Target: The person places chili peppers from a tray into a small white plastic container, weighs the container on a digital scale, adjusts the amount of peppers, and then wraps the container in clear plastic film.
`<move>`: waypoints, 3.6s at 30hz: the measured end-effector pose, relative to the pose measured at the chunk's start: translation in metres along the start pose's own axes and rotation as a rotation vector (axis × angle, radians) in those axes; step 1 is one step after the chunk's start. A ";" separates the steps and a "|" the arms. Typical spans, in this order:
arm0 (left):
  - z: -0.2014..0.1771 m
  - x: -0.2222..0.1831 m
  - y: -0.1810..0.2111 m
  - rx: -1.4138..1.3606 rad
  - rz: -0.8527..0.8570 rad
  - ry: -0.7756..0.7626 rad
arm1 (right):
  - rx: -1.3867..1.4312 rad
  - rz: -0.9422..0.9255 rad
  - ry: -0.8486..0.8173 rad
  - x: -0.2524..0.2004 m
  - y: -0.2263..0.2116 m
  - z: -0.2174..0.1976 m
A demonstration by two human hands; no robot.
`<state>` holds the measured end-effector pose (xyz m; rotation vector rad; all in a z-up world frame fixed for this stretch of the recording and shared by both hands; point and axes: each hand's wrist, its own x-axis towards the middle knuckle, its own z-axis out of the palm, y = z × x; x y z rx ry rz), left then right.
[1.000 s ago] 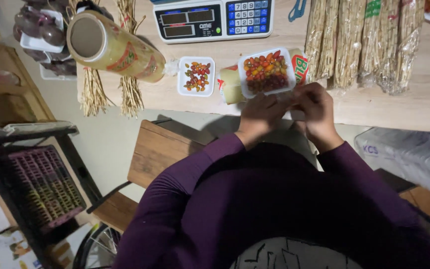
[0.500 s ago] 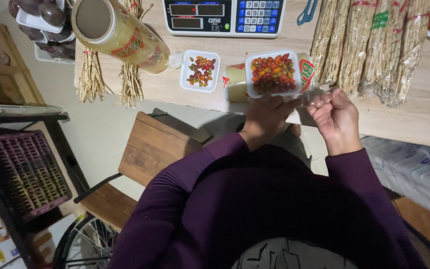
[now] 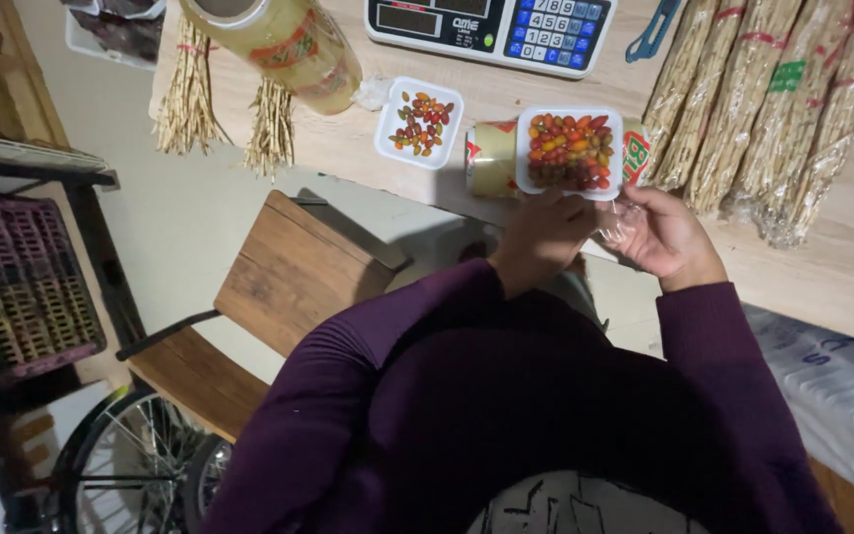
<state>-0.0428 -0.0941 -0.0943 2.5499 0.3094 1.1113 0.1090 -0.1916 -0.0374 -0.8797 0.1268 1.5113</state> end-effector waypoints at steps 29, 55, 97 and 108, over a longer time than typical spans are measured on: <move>-0.014 -0.044 -0.012 -1.275 -1.355 0.075 | -0.096 -0.064 -0.016 0.048 -0.007 -0.066; -0.019 -0.036 -0.033 -0.274 -0.765 -0.428 | -1.107 -0.014 0.002 0.044 -0.061 -0.059; -0.020 0.013 -0.013 -1.217 -1.729 0.239 | -0.670 0.025 -0.254 0.033 -0.073 -0.041; -0.026 0.005 -0.006 -1.143 -1.671 0.145 | -1.047 -0.292 0.094 0.093 -0.043 -0.088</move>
